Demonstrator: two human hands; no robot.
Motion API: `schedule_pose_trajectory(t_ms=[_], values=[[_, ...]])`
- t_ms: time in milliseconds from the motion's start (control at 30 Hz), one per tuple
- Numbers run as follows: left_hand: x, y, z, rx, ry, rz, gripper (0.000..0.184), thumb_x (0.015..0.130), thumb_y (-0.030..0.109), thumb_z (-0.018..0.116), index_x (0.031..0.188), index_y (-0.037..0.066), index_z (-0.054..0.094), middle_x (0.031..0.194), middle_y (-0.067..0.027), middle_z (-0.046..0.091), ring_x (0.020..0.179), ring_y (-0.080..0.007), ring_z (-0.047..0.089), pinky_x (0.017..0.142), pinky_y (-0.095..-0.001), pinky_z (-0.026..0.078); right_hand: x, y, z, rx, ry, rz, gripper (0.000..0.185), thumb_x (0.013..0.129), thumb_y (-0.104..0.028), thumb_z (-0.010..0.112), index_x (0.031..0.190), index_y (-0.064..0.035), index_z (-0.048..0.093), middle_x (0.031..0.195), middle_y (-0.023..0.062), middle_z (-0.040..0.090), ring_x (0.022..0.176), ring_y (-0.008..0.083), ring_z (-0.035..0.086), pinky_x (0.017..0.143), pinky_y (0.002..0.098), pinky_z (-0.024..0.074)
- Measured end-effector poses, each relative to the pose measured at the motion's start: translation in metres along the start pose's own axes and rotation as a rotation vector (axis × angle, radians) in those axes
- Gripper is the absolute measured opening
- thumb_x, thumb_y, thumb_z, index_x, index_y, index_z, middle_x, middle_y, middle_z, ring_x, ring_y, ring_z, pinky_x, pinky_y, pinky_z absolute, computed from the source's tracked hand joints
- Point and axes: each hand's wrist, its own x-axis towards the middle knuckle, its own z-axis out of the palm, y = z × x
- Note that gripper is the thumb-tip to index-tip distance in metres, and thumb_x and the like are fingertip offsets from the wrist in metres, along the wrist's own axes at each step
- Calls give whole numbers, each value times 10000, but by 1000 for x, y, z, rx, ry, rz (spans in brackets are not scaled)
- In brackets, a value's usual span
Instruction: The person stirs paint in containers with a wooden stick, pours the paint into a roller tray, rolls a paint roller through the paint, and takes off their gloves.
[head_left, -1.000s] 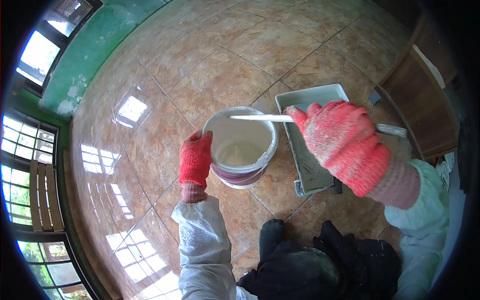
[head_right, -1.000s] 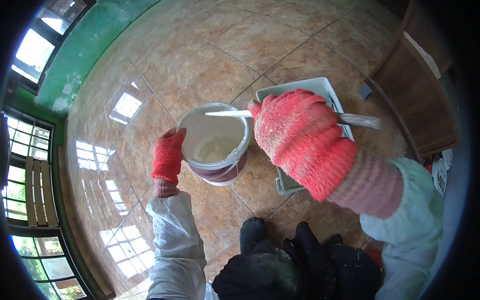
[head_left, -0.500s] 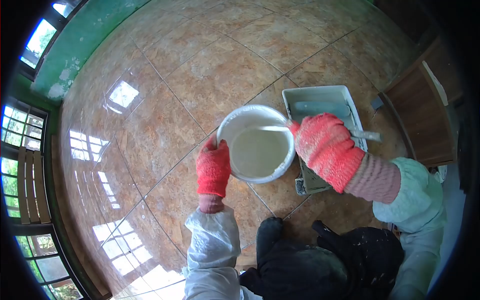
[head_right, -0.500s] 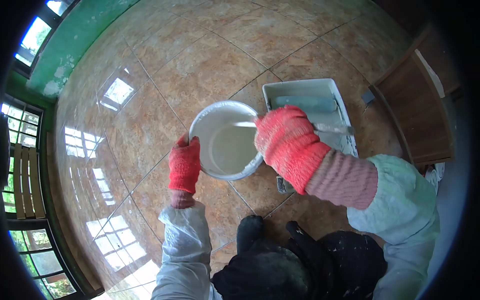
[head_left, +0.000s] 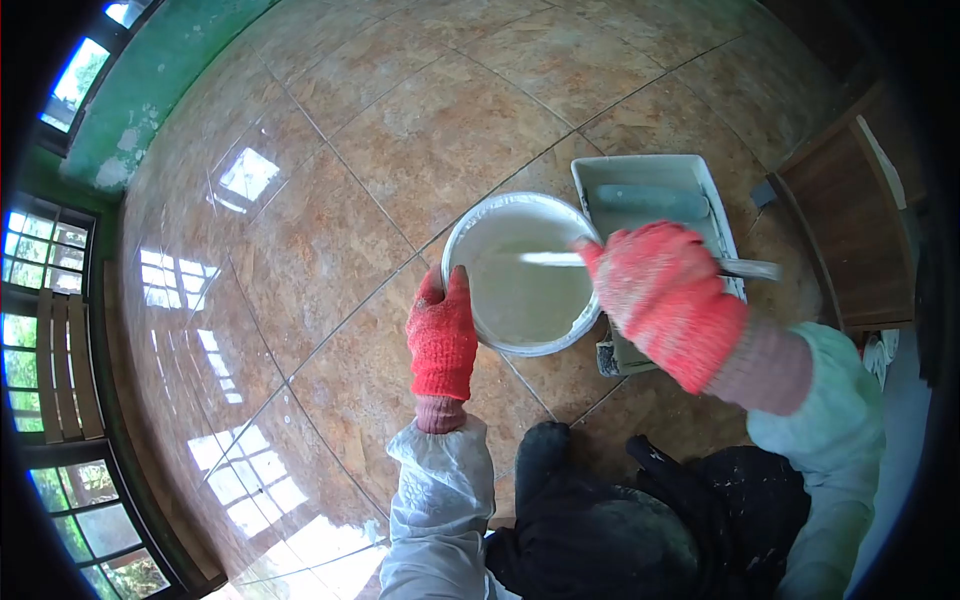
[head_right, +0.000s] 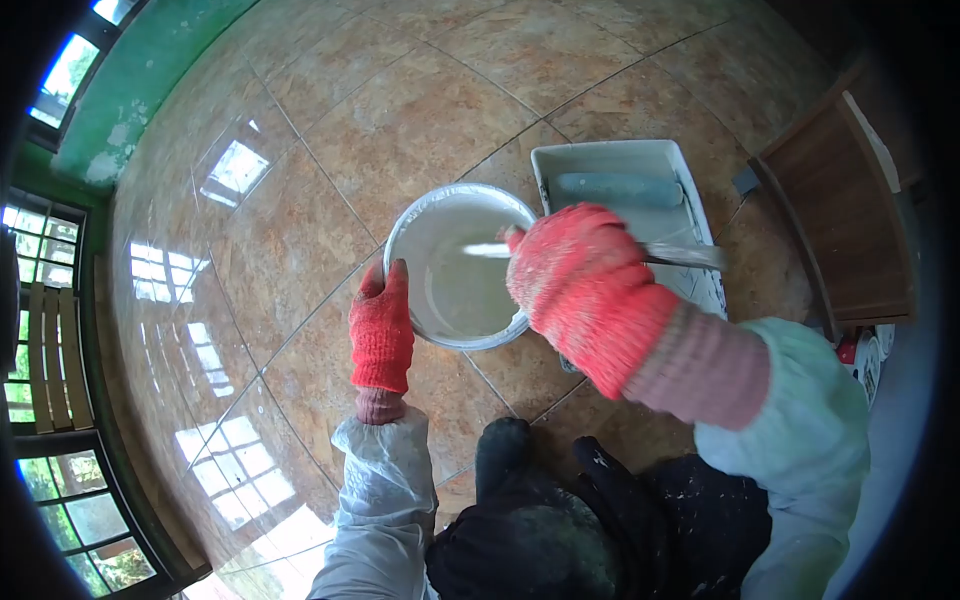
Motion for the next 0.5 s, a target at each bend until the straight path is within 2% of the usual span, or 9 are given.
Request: schedule_pose_trajectory(t_ms=[33, 100, 167, 300, 367, 500], values=[[-4, 4, -1, 25, 3, -36, 376, 946, 356, 534, 1219, 109, 610, 1018, -119, 699, 933, -231, 662, 815, -355, 493, -8, 11, -21, -124, 46, -14, 435, 967, -356, 469, 701, -53, 632, 544, 66, 560, 526, 236, 603, 443, 399, 443], [-6, 7, 3, 46, -3, -57, 389, 953, 354, 529, 1252, 113, 590, 1036, -118, 696, 943, -225, 657, 823, -350, 491, -16, 36, -56, -175, -67, -52, 249, 940, -272, 507, 897, -79, 658, 626, 46, 550, 587, 214, 601, 477, 369, 468], [-13, -4, 9, -164, -7, 32, 427, 960, 348, 526, 1322, 121, 531, 1060, -114, 688, 940, -211, 652, 829, -340, 491, -24, 53, -76, -177, -72, -49, 233, 936, -266, 510, 915, -87, 656, 635, 44, 549, 594, 213, 600, 481, 367, 469], [-30, 2, 11, -139, 42, -10, 468, 963, 345, 528, 1366, 111, 482, 1083, -111, 678, 947, -199, 646, 827, -337, 494, -47, 62, -67, -150, -101, -33, 188, 920, -242, 523, 983, -115, 645, 669, 36, 543, 620, 207, 597, 495, 356, 474], [-39, 14, 7, -287, -67, -179, 460, 963, 348, 526, 1348, 97, 493, 1061, -103, 682, 942, -202, 644, 813, -337, 497, -57, 66, -62, -150, -116, -25, 184, 911, -231, 529, 1017, -130, 640, 687, 32, 541, 634, 204, 595, 502, 351, 476], [-13, -12, -3, -67, -87, -137, 423, 965, 360, 523, 1295, 95, 539, 1035, -112, 681, 914, -215, 645, 809, -336, 490, -72, 70, -49, -106, -128, -2, 216, 895, -207, 541, 1086, -159, 629, 721, 23, 535, 660, 198, 591, 516, 341, 481]])
